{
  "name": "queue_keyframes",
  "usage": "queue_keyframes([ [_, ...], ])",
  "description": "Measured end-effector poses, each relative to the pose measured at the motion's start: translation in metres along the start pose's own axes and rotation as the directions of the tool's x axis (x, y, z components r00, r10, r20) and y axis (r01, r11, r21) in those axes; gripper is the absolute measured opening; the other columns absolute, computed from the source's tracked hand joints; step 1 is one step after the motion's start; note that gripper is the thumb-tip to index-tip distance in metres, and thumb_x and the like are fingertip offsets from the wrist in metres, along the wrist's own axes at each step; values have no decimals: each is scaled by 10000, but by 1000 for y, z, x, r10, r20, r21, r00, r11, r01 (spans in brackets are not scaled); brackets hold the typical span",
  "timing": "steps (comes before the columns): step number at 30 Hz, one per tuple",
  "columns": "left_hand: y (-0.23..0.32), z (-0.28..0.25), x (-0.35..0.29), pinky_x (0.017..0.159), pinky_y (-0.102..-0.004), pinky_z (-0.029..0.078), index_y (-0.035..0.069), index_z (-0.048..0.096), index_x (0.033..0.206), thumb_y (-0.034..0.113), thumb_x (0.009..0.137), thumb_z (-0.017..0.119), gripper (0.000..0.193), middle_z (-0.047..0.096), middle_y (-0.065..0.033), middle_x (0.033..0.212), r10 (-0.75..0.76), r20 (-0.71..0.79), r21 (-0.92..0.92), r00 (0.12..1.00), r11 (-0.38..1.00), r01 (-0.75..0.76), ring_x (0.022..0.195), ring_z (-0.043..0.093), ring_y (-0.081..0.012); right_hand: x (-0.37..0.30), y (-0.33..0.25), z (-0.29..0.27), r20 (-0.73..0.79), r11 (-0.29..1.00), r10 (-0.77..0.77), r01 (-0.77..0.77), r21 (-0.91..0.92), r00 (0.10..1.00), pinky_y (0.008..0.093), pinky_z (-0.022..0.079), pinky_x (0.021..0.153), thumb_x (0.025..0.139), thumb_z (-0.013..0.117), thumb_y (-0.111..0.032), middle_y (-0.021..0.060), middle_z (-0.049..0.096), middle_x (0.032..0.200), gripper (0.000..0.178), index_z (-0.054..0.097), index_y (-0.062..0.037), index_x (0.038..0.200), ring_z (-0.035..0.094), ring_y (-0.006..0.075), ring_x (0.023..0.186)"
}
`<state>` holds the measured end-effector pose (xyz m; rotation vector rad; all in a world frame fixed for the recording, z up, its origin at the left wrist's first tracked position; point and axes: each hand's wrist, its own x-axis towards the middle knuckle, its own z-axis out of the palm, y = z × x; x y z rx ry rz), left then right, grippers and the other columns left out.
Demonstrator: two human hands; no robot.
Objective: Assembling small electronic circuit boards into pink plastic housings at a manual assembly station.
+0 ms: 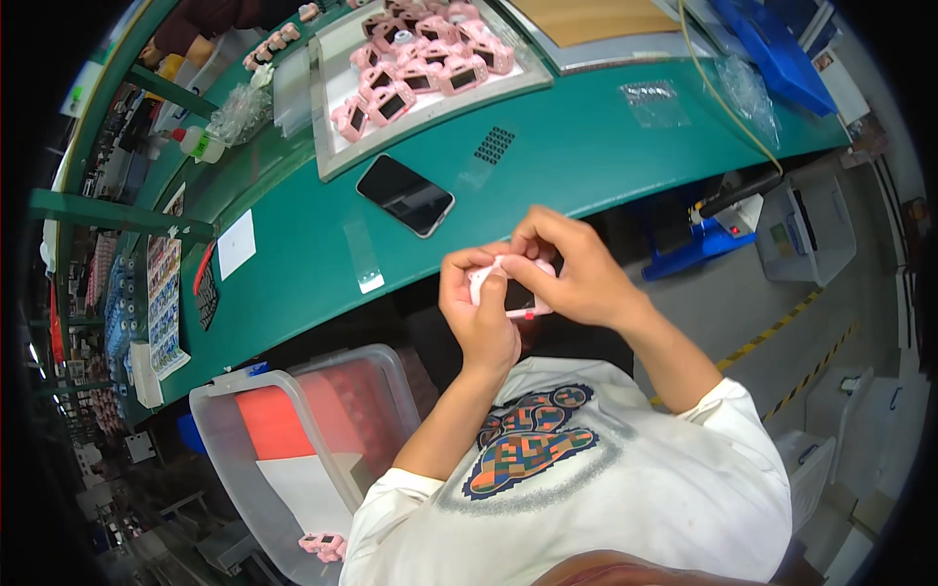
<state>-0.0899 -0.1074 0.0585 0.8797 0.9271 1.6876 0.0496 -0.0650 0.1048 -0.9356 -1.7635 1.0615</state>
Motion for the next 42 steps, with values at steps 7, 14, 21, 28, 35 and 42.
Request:
queue_keyframes([
  [7, -25, -40, -29, 999, -374, 473, 35, 485, 1190, 34, 930, 517, 262, 624, -200, 1233, -84, -6, 14, 996, 996, 84, 1106, 609, -268, -40, 62, 12, 240, 847, 254, -335, 413, 937, 206, 438, 612, 880, 693, -3, 46, 619, 813, 232, 590, -35, 1086, 549, 85, 670],
  [14, 61, -69, -10, 884, -408, 510, 69, 508, 1301, 456, 980, 570, 507, 534, -192, 1280, 568, 106, 283, 816, 770, -573, 1142, 557, -298, 34, 94, -46, -17, 926, 165, -149, 345, 986, 233, 503, 618, 884, 687, 3, 48, 618, 877, 271, 562, -51, 1118, 586, 103, 675],
  [21, 246, -50, -66, 1017, -404, 480, 71, 606, 1300, 405, 1003, 538, 453, 595, -151, 1382, 950, 203, 116, -235, -262, -958, 1212, 586, -295, 164, 162, -97, -360, 949, -44, -73, -306, 932, 332, 522, 691, 895, 695, -216, 116, 682, 986, 293, 586, -44, 1105, 661, 215, 776],
  [28, 299, -21, -107, 986, -355, 485, 50, 618, 1226, 259, 1012, 555, 306, 631, -129, 1303, 458, 815, 242, -354, -826, -510, 1169, 593, -259, 206, 184, -87, -270, 807, -143, -45, -588, 952, 413, 515, 797, 883, 672, -275, 111, 698, 1038, 315, 599, -88, 1125, 659, 308, 908],
  [35, 306, 12, -149, 1002, -446, 473, 17, 611, 1221, 230, 1006, 554, 308, 627, -171, 1289, 250, 914, 116, -321, -917, -383, 1172, 590, -295, 244, 212, -105, -194, 770, -122, -30, -637, 973, 404, 520, 797, 880, 660, -242, 121, 695, 1031, 329, 612, -89, 1167, 661, 309, 903],
  [42, 306, 21, -162, 1060, -580, 399, -16, 593, 1230, 215, 1003, 541, 328, 606, -219, 1310, 281, 907, 41, -314, -802, -596, 1236, 547, -337, 238, 221, -124, -201, 830, -148, 11, -558, 968, 381, 509, 875, 899, 655, -204, 123, 678, 1103, 363, 632, -61, 1232, 640, 293, 981],
])
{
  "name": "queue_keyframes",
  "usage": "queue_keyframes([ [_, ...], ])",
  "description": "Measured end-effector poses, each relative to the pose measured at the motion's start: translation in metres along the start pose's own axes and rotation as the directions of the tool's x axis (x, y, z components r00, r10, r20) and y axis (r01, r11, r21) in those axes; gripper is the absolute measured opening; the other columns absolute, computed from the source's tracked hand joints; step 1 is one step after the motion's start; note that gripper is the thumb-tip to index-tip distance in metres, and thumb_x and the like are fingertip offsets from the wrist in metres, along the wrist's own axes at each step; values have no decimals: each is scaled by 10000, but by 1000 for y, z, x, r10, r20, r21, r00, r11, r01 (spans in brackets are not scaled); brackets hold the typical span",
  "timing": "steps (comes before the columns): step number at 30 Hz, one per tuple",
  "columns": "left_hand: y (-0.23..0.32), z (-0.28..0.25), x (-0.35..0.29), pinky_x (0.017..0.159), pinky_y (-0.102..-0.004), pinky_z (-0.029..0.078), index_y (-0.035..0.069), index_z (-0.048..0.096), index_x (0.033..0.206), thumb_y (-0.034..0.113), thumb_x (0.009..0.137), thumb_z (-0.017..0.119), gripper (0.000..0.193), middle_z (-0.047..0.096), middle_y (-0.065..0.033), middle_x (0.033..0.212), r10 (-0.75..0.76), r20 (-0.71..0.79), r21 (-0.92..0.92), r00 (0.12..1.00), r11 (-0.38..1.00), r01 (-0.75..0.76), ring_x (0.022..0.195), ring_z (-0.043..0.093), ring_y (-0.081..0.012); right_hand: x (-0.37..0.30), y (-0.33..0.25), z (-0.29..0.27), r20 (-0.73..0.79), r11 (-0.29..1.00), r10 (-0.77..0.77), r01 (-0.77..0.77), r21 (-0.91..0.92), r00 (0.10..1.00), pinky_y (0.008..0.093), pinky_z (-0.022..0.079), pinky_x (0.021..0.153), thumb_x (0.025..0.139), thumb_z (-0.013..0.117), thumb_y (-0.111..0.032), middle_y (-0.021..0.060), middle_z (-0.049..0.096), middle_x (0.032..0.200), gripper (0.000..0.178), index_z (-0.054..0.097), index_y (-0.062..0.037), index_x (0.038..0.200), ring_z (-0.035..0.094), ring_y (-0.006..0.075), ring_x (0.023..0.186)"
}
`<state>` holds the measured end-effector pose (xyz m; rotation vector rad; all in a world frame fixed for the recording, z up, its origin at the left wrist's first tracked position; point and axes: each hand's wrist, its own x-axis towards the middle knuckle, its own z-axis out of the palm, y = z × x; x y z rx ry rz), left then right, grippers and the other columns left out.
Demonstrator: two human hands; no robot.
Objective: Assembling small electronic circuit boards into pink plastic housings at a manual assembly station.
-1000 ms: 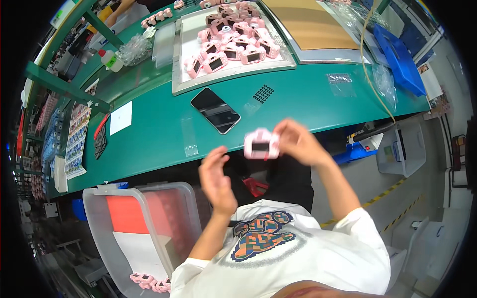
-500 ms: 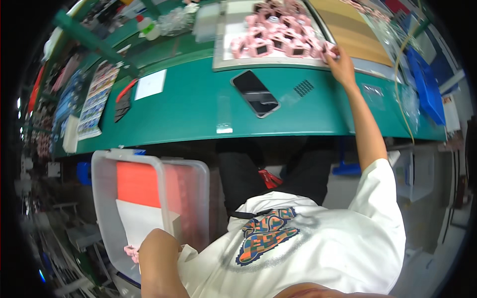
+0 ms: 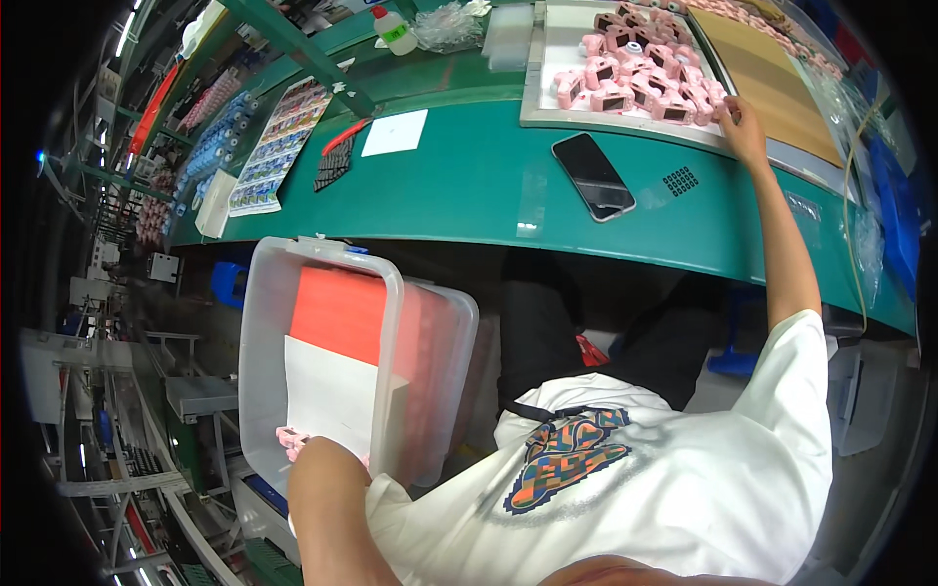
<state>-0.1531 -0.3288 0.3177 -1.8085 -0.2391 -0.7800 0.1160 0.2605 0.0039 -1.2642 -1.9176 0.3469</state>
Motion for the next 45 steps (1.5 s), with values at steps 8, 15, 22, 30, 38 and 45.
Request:
queue_keyframes([
  [8, -1, 8, -14, 1107, -597, 374, -13, 565, 1284, 233, 1005, 548, 373, 578, -202, 1370, -18, -196, -365, 980, 929, -56, 1286, 521, -343, -92, -32, -15, -84, 966, -256, 252, -50, 963, 383, 475, 975, 899, 635, -141, 141, 643, 1231, 331, 648, -49, 1217, 605, 319, 1103],
  [15, -25, 62, -50, 1140, -386, 431, 19, 451, 1452, 288, 1001, 659, 565, 502, -165, 1493, 8, -654, 102, 757, 992, 78, 1386, 477, -223, -150, -95, -14, 155, 976, -212, 217, -18, 965, 411, 411, 1107, 918, 648, -184, 106, 606, 1335, 344, 642, -74, 1244, 540, 311, 1277],
  [22, 118, 138, -181, 581, -277, 445, 54, 563, 885, -2, 911, 485, 99, 608, -63, 725, -855, 506, -421, -115, -361, 832, 616, 505, -152, -175, -129, -15, 326, 920, -269, 342, -190, 906, 470, 314, 1201, 921, 663, -208, 82, 555, 1436, 325, 643, -85, 1221, 447, 319, 1408],
  [30, 190, 248, -197, 761, -245, 450, 19, 667, 1148, 155, 984, 623, 218, 724, -123, 1028, -170, 891, 108, -420, -821, 561, 918, 657, -157, -195, -126, -57, 434, 946, -308, 321, 46, 847, 483, 285, 1223, 851, 709, -215, 59, 596, 1400, 314, 676, -101, 1142, 471, 293, 1399],
  [38, 205, 317, -194, 797, -229, 428, 34, 666, 1119, 212, 1006, 626, 214, 704, -66, 1027, 32, 900, 16, -434, -999, -40, 890, 642, -125, -216, -137, -56, 426, 923, -385, 340, 181, 819, 485, 300, 1215, 798, 730, -173, 64, 622, 1364, 270, 705, -88, 1054, 495, 266, 1385],
  [45, 204, 306, -187, 794, -244, 432, 36, 660, 1110, 203, 1020, 611, 195, 690, -61, 1031, 61, 910, -41, -410, -971, -237, 914, 638, -124, -225, -148, -53, 269, 918, -384, 333, 215, 883, 453, 338, 1173, 808, 741, -168, 66, 653, 1293, 206, 741, -96, 1001, 545, 255, 1300],
])
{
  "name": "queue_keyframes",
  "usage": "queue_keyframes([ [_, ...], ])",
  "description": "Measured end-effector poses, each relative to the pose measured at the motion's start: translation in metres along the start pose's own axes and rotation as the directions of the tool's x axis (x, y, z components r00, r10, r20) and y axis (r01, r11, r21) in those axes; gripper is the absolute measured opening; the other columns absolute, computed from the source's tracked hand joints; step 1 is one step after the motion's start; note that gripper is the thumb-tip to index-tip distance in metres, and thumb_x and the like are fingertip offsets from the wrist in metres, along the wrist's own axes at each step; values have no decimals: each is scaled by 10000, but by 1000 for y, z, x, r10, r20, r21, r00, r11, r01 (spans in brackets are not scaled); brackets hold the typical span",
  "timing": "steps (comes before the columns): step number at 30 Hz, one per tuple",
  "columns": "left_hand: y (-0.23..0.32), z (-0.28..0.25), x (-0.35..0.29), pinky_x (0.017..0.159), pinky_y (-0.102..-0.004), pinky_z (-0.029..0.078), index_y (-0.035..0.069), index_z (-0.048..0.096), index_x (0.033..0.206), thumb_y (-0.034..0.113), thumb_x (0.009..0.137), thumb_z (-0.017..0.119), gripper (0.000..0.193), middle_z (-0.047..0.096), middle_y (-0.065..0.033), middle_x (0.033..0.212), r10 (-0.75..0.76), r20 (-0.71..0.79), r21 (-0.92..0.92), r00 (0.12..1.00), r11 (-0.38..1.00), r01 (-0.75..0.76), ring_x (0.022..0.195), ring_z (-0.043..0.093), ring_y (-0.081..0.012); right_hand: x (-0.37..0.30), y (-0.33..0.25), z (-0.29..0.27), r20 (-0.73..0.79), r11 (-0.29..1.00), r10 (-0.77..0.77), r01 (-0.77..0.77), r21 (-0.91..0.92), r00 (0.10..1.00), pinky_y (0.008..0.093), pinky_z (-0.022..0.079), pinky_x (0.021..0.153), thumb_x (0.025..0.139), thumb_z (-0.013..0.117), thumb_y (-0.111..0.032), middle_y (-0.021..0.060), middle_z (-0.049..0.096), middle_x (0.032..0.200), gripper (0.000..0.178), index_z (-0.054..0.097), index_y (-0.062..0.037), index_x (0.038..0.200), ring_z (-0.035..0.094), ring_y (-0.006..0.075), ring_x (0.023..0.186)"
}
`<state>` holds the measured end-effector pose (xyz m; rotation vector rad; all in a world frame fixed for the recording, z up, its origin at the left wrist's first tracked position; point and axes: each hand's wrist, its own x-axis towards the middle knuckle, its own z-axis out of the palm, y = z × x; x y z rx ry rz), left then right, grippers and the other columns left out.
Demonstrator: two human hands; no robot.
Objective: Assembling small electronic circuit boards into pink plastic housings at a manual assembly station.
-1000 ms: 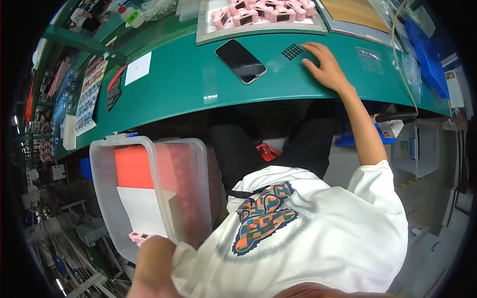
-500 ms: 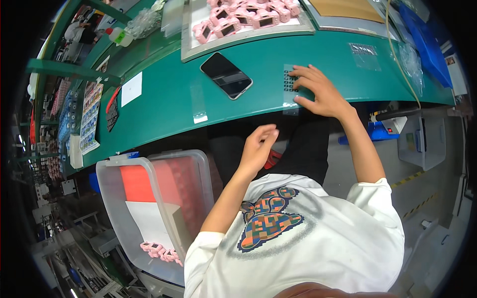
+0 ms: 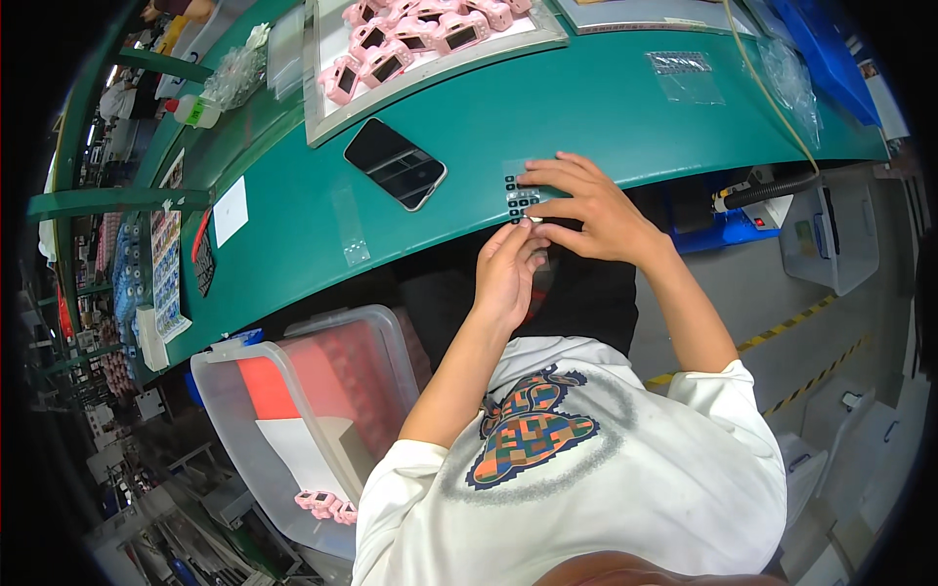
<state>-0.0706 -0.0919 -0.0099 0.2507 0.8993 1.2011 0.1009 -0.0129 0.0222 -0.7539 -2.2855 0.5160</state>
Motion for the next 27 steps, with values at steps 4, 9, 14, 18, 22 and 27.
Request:
queue_keyframes([
  [4, 5, 7, -10, 791, -245, 434, 40, 665, 1095, 188, 1020, 607, 175, 684, -58, 1023, 32, 40, -78, 999, 997, -29, 908, 632, -119, -5, -18, 4, -119, 998, 59, -58, 17, 991, 418, 394, 1079, 821, 745, -160, 63, 678, 1212, 164, 753, -94, 971, 590, 235, 1174],
  [9, 12, 22, -18, 784, -243, 435, 42, 675, 1060, 166, 1018, 599, 151, 680, -53, 1008, 145, 56, -56, 988, 988, -142, 890, 621, -110, -12, -27, 6, -146, 979, 188, -174, 109, 971, 375, 458, 877, 805, 749, -100, 57, 704, 1067, 139, 757, -66, 939, 620, 213, 922],
  [14, 19, 31, -17, 786, -248, 437, 41, 673, 1026, 157, 1018, 590, 143, 681, -57, 992, 212, 40, 64, 977, 975, -214, 884, 612, -108, -3, -33, 5, -249, 976, 149, -103, 190, 957, 321, 455, 671, 790, 746, -35, 46, 711, 898, 129, 759, -32, 918, 584, 185, 696],
  [18, 26, 37, -6, 802, -262, 439, 50, 650, 1017, 159, 1019, 586, 126, 680, -67, 1006, 231, 28, 136, 973, 963, -232, 893, 610, -117, 9, -31, -1, -301, 969, 159, -90, 229, 940, 279, 434, 584, 784, 742, 18, 53, 701, 795, 130, 762, -5, 910, 551, 168, 598],
  [22, 30, 43, 7, 798, -261, 467, 16, 656, 1041, 151, 1023, 577, 158, 674, -80, 983, 214, 53, 244, 975, 944, -220, 886, 623, -130, 10, -21, -10, -237, 970, 211, -174, 167, 948, 284, 436, 553, 793, 722, 11, 59, 692, 765, 116, 756, 12, 903, 564, 199, 586],
  [27, 42, 57, 28, 796, -262, 506, -46, 648, 1101, 176, 1023, 580, 245, 674, -103, 964, 212, 8, 421, 977, 886, -196, 879, 642, -154, 16, -3, -16, -292, 950, 261, -193, 244, 920, 284, 445, 571, 807, 721, 7, 69, 699, 775, 124, 756, 26, 925, 570, 187, 604],
])
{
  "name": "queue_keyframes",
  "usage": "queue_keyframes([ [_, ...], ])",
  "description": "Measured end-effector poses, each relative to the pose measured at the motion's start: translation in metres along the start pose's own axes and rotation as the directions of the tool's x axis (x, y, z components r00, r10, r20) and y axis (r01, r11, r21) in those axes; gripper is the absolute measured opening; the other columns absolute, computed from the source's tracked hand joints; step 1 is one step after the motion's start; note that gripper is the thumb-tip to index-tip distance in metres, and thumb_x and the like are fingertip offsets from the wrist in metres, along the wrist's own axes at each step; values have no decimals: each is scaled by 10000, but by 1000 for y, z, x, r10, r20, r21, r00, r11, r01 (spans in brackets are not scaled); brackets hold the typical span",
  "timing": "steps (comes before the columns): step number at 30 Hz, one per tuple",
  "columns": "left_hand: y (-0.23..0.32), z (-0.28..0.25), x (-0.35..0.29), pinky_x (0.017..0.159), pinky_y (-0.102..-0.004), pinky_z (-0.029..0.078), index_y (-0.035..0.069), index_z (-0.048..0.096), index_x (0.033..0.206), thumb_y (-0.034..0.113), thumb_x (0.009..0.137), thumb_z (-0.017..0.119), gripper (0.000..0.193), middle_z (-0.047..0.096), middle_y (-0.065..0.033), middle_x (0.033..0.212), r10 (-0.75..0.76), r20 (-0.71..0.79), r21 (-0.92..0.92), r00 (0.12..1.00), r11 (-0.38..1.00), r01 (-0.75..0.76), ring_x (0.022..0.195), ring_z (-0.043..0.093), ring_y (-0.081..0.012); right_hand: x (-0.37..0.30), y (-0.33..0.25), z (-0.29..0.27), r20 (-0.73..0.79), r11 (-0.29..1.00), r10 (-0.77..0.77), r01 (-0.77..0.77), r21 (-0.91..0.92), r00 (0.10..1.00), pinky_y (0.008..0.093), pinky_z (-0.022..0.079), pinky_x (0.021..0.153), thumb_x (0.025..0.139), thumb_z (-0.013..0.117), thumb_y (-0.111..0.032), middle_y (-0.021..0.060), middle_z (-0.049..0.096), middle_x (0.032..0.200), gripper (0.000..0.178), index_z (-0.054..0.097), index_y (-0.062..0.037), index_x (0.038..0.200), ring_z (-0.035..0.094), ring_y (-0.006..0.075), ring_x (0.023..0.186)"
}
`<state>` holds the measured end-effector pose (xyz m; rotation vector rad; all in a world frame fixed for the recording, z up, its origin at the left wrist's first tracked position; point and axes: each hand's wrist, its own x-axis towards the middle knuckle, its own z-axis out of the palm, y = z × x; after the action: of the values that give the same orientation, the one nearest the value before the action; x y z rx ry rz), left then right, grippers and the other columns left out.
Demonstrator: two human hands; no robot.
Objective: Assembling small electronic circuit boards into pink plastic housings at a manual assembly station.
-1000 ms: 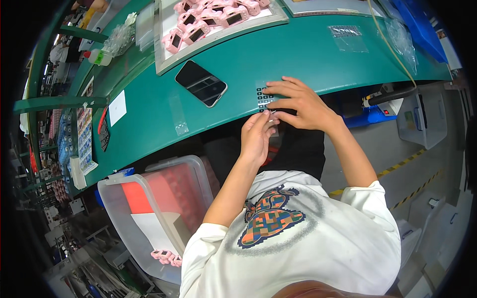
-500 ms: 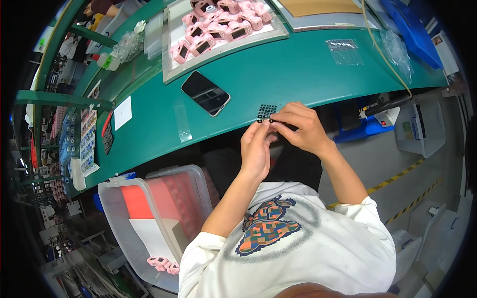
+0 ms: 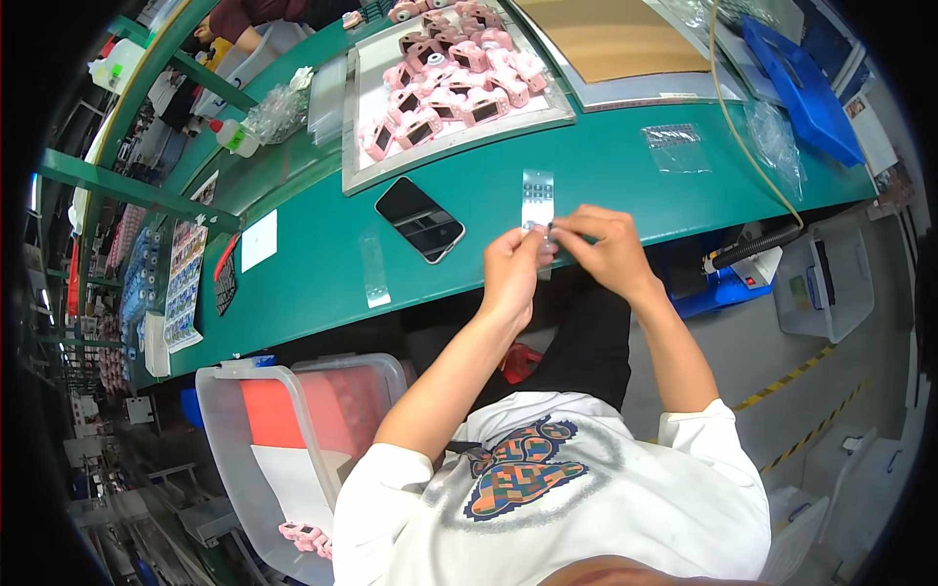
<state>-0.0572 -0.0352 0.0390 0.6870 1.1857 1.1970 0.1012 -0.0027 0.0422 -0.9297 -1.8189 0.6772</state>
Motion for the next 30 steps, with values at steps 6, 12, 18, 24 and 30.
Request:
queue_keyframes([
  [6, 17, -31, 16, 755, -273, 541, -126, 607, 1190, 254, 1007, 610, 421, 677, -127, 944, -18, -96, 360, 995, 932, 51, 846, 661, -191, 7, 45, 4, -39, 970, 241, -242, -35, 970, 261, 420, 576, 832, 744, -48, 60, 674, 751, 154, 759, 51, 949, 497, 144, 599],
  [12, 63, -107, -108, 668, -258, 494, -72, 676, 1135, 243, 963, 658, 359, 694, -62, 817, 342, 41, 709, 939, 652, -268, 716, 611, -130, -16, 51, -28, 7, 949, 315, -315, -22, 949, 217, 430, 610, 897, 748, -123, 41, 680, 806, 209, 757, 64, 991, 530, 110, 665],
  [18, 79, -256, -290, 562, -259, 443, 2, 699, 856, 140, 939, 643, 171, 656, -40, 685, 794, -599, 800, 109, 598, 42, 595, 549, -131, -20, 85, -66, 98, 941, 307, -287, -180, 947, 251, 524, 699, 954, 711, -178, 80, 747, 951, 271, 746, 43, 1107, 640, 141, 787],
  [24, -49, -417, -503, 841, -413, 508, 33, 690, 1019, 379, 918, 620, 367, 684, -151, 1028, 660, -748, 240, -73, 372, 897, 960, 632, -333, -40, 98, -100, 32, 923, 346, -334, -188, 938, 261, 519, 716, 960, 707, -198, 99, 746, 949, 283, 749, 25, 1128, 637, 157, 793],
  [30, -128, -490, -534, 952, -473, 498, 20, 672, 1199, 476, 873, 594, 565, 651, -230, 1206, 227, -959, -118, -168, 217, 969, 1110, 606, -438, -33, 90, -114, -53, 884, 365, -364, -292, 929, 258, 509, 751, 964, 700, -228, 105, 757, 982, 323, 741, 34, 1149, 626, 157, 795],
])
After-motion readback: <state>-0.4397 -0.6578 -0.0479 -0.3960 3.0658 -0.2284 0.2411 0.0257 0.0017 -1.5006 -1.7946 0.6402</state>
